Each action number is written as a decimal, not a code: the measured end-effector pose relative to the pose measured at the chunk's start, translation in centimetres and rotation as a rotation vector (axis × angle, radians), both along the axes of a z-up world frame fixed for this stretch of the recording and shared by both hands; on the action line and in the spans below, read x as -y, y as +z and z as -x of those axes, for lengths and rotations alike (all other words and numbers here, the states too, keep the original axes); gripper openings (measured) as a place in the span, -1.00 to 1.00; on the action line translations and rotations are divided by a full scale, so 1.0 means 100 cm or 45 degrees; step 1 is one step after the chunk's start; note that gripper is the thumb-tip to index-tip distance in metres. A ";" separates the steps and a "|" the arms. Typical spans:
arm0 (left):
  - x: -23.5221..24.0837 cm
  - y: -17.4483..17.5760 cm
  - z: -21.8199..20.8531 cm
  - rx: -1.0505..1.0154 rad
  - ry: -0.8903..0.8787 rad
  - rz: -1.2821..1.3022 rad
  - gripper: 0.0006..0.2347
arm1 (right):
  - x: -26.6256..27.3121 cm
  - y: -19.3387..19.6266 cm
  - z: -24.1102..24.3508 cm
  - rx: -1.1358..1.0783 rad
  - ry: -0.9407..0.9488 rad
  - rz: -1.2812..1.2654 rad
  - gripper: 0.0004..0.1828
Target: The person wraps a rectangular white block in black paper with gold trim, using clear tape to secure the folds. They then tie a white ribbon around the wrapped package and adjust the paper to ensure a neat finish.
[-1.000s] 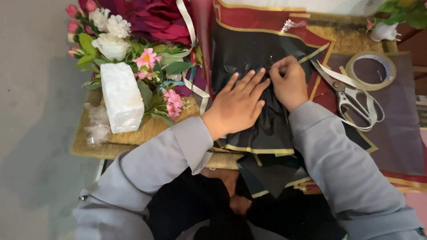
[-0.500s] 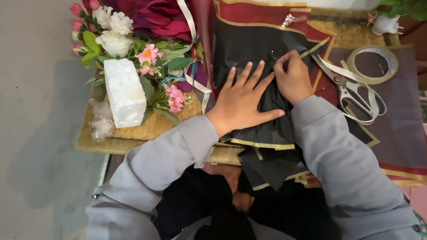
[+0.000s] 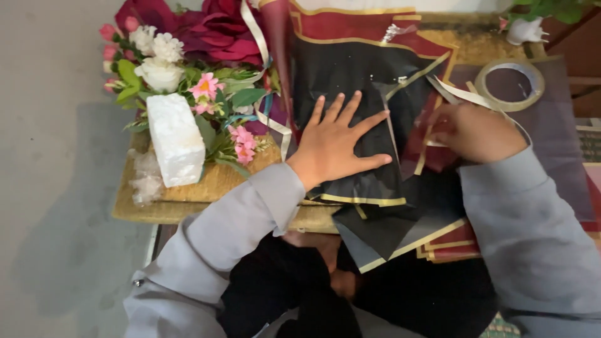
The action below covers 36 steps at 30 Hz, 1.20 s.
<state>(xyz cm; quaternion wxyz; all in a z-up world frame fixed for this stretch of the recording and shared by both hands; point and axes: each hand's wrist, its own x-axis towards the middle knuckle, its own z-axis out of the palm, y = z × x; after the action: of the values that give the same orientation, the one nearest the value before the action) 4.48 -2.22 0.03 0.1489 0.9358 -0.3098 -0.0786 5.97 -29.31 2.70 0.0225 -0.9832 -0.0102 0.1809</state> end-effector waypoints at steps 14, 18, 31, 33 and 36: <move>0.002 0.012 -0.001 -0.107 -0.013 -0.062 -0.29 | 0.031 -0.032 0.004 0.077 -0.120 0.071 -0.52; 0.002 0.009 -0.003 -0.104 -0.026 -0.068 -0.29 | 0.020 -0.009 0.017 -0.073 -0.132 -0.137 -0.69; 0.000 0.007 0.003 -0.058 0.001 0.016 -0.31 | 0.014 -0.001 0.047 0.260 -0.083 0.048 -0.85; 0.000 0.006 0.002 -0.051 0.001 0.028 -0.31 | 0.017 -0.007 0.043 0.404 -0.164 -0.241 -0.88; -0.001 0.006 0.004 -0.055 0.004 0.055 -0.32 | 0.017 -0.012 0.042 0.542 -0.291 -0.772 -0.89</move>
<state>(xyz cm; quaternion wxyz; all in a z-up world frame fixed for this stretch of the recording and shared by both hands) 4.06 -2.13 0.62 0.1760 0.9309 -0.3067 -0.0919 1.76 -31.05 1.49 0.3295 -0.9423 0.0422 -0.0423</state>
